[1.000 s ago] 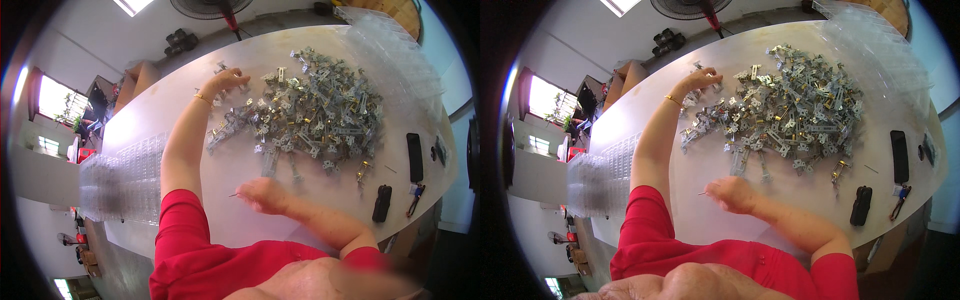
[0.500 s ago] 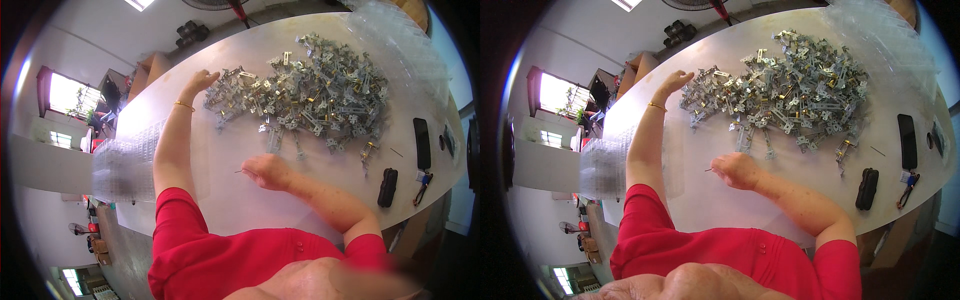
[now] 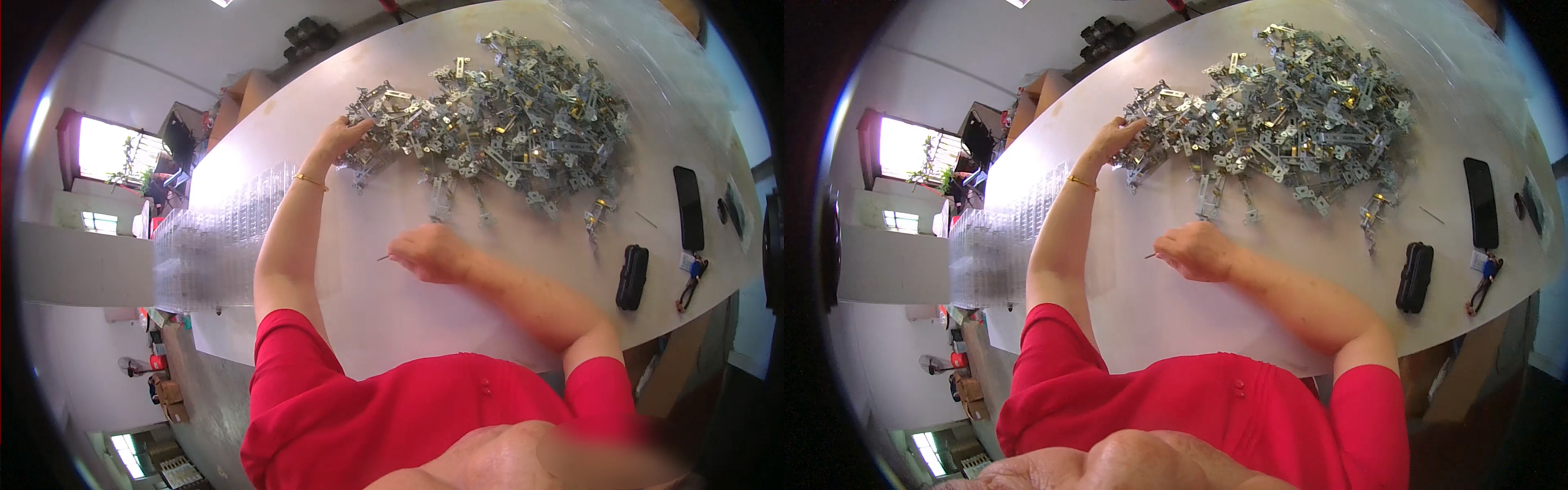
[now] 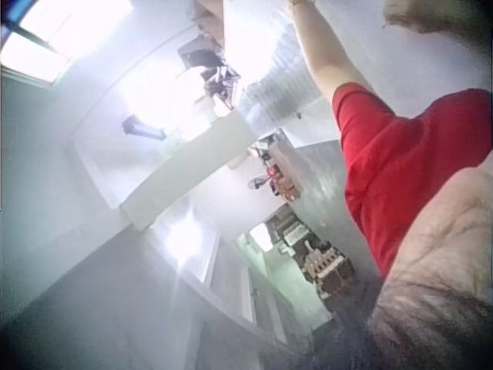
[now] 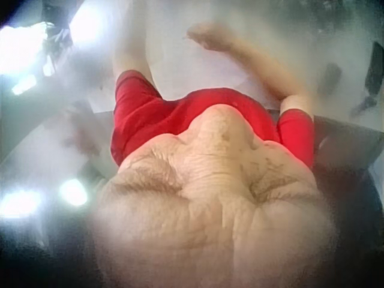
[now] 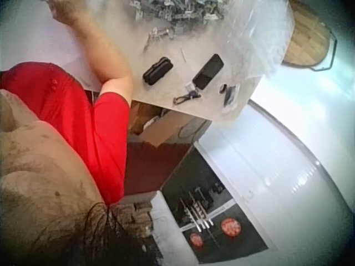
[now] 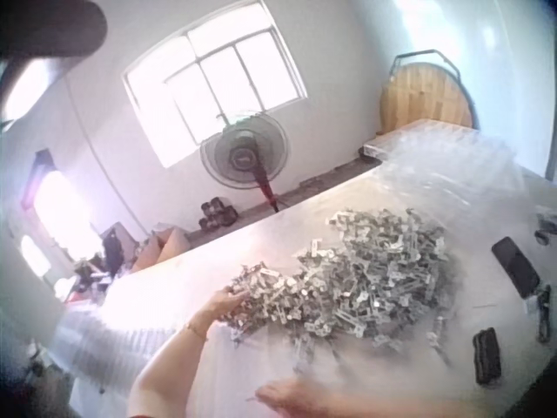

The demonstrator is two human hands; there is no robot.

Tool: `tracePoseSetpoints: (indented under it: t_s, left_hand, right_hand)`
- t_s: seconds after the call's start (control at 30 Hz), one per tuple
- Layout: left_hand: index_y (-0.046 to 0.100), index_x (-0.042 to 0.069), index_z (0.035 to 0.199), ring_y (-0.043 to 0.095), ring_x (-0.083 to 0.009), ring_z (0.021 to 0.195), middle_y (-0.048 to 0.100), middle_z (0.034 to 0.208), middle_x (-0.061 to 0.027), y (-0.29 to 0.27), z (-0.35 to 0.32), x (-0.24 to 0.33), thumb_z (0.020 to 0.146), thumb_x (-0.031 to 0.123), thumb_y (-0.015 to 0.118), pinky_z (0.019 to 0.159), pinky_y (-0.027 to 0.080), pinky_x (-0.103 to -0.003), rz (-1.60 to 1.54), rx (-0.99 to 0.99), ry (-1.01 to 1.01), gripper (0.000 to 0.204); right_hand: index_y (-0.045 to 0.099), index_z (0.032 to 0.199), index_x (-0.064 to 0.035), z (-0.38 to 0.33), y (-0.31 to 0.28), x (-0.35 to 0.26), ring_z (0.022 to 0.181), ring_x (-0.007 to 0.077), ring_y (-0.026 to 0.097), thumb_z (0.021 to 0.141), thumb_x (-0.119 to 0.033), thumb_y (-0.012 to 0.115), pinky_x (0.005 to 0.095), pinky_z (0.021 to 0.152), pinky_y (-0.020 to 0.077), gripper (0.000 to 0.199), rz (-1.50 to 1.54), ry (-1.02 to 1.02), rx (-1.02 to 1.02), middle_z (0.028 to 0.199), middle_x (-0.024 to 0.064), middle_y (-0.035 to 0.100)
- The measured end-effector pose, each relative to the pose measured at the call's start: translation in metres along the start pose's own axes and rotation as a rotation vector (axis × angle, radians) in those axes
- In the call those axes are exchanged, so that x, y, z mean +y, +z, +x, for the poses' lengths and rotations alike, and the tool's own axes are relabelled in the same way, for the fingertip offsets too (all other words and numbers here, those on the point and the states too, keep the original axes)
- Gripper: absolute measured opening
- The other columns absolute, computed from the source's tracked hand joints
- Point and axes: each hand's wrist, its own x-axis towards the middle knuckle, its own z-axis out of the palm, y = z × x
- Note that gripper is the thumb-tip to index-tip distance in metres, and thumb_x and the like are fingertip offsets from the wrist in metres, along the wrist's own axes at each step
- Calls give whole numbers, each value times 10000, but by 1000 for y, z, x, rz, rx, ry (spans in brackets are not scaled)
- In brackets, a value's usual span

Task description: The person assembles metal components by hand, picking up a metal bracket and a pin, inserting the pin into the bracket, and placing the assembled unit into a plastic tray.

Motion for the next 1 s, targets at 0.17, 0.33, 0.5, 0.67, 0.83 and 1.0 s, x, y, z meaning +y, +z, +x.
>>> tracePoseSetpoints:
  t_s: [0.17,0.33,0.5,0.67,0.83,1.0]
  left_hand:
    - [600,-84,1075,660,-224,640,662,885,-169,3,-33,12,781,617,651,433,498,-360,-111,-21,-46,761]
    - [594,-72,1077,653,-214,595,661,853,-148,12,-63,24,773,582,658,418,500,-357,-239,-20,-115,724]
    - [337,-101,1425,683,-372,948,572,1242,-292,20,-71,11,757,555,636,607,602,-470,-225,14,-275,983]
    - [305,-105,1442,660,-393,1016,545,1272,-307,24,-90,14,764,546,627,652,607,-490,-292,-29,-344,994]
    - [320,-98,1431,626,-447,1049,523,1283,-318,30,-114,18,793,549,620,706,590,-551,-432,-8,-403,957]
    - [404,-92,1313,661,-363,818,583,1047,-258,27,-124,6,863,552,619,699,582,-525,-827,-279,-429,815]
  right_hand:
    - [599,859,-92,-3,1,-7,692,301,643,847,-145,670,415,609,512,89,51,-58,-25,767,79,629]
    - [591,837,-91,-6,8,-16,711,306,649,831,-143,672,417,618,518,97,4,-73,-128,778,78,633]
    - [568,813,-91,-10,20,-25,715,312,651,833,-134,653,427,628,521,98,47,-164,-132,778,76,631]
    - [564,811,-96,-10,23,-29,714,312,649,843,-145,629,433,628,519,87,56,-172,-230,775,74,627]
    - [563,809,-106,-8,23,-29,705,309,647,844,-147,618,435,625,520,77,23,-204,-266,777,72,624]
    - [578,822,-108,-5,23,-33,734,293,653,851,-151,618,428,634,528,65,-14,-182,-295,787,73,625]
